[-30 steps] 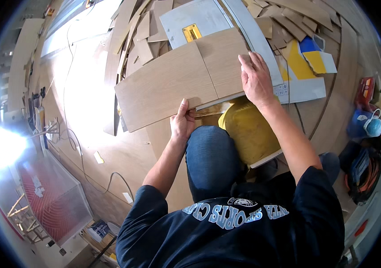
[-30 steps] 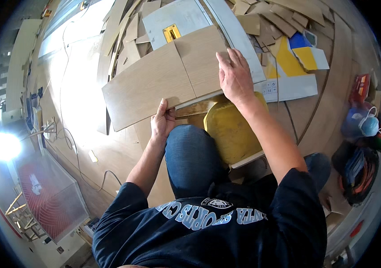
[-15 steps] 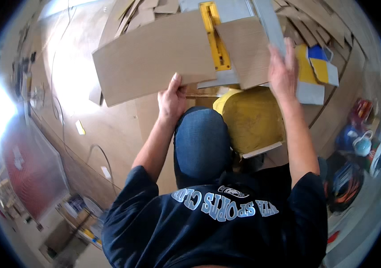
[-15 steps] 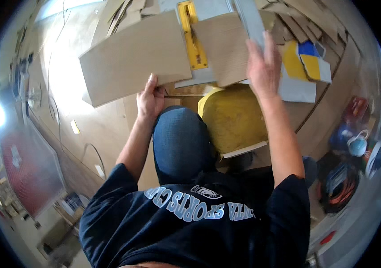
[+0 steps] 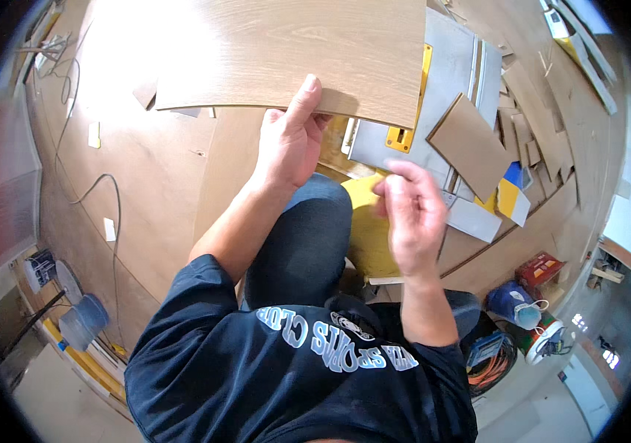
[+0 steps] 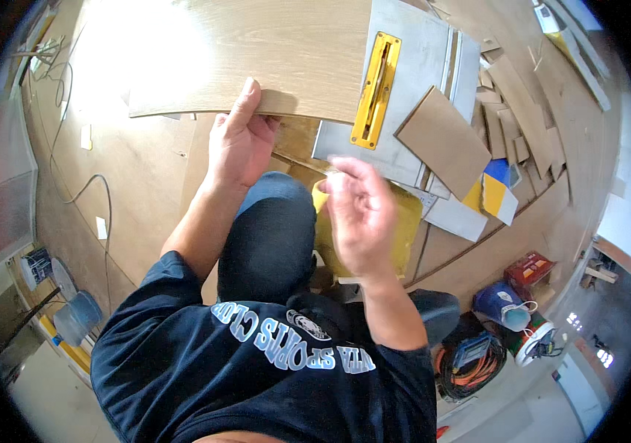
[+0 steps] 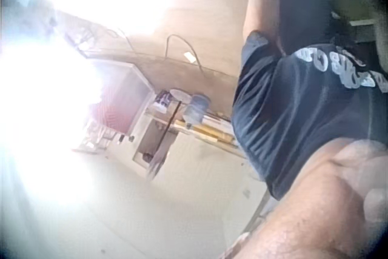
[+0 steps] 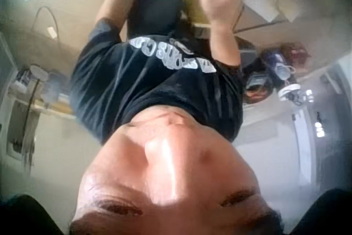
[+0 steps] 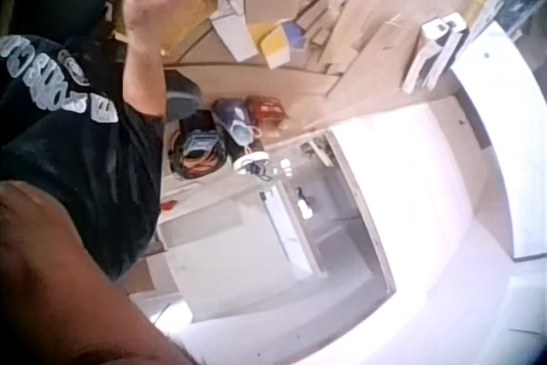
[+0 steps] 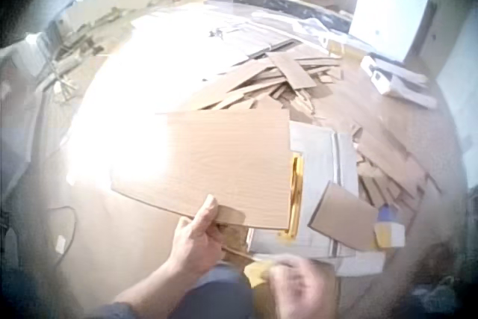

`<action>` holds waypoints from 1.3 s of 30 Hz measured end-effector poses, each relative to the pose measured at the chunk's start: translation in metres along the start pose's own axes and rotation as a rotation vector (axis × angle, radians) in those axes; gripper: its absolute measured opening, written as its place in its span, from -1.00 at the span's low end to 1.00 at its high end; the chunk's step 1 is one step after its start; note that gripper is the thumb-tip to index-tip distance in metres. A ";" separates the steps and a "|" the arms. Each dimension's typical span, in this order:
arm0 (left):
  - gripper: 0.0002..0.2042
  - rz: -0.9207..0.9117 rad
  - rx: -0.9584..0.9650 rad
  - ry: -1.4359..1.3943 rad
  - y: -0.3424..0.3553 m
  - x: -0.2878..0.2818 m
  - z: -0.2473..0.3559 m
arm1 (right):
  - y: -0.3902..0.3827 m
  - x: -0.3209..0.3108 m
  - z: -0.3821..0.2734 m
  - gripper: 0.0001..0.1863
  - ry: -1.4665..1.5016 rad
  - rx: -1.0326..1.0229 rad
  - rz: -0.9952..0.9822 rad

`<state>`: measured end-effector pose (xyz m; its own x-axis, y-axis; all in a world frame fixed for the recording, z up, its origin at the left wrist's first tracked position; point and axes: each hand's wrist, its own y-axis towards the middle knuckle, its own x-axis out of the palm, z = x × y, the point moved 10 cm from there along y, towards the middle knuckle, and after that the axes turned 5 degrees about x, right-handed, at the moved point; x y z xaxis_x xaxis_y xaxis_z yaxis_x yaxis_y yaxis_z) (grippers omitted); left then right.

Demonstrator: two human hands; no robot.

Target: The person measures and marks a wood-patterned flooring plank with a pencil and a square, then uses a portable table saw to cut a segment from a plank while sitting on the floor.

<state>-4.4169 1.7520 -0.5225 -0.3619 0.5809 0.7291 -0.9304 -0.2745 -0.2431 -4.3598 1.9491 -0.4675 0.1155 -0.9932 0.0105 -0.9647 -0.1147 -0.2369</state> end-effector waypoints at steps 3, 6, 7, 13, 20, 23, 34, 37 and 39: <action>-0.79 -0.015 -0.032 0.048 -0.005 0.004 0.000 | 0.035 0.046 0.007 -0.74 0.215 0.066 -0.028; -0.73 -0.071 -0.070 0.049 -0.010 0.013 -0.001 | 0.055 0.055 0.009 -0.77 0.257 0.065 0.003; -0.72 -0.062 -0.081 0.048 -0.010 0.011 -0.001 | 0.056 0.054 0.011 -0.78 0.272 0.079 0.033; -0.71 -0.028 -0.076 0.044 -0.014 0.006 0.008 | 0.055 0.066 0.002 -0.81 0.307 0.008 -0.049; -0.71 -0.071 -0.092 0.030 -0.015 -0.007 0.005 | 0.054 0.067 0.007 -0.83 0.276 0.027 -0.087; -0.71 -0.099 -0.097 0.021 -0.019 -0.009 0.007 | 0.051 0.066 0.011 -0.83 0.288 0.038 -0.072; -0.75 -0.124 -0.038 -0.033 -0.038 -0.013 0.016 | 0.028 0.036 0.005 -0.87 0.320 0.094 -0.044; -0.70 -0.174 0.011 -0.050 -0.045 -0.027 0.030 | 0.019 0.027 0.004 -0.88 0.296 0.175 -0.010; -0.66 -0.088 0.048 -0.148 -0.045 -0.056 0.049 | 0.019 0.007 -0.001 -0.88 0.326 0.039 0.031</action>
<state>-4.3518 1.6944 -0.5214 -0.2636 0.4864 0.8330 -0.9528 -0.2662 -0.1460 -4.3774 1.9403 -0.4713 -0.0018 -0.9503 0.3113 -0.9562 -0.0895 -0.2786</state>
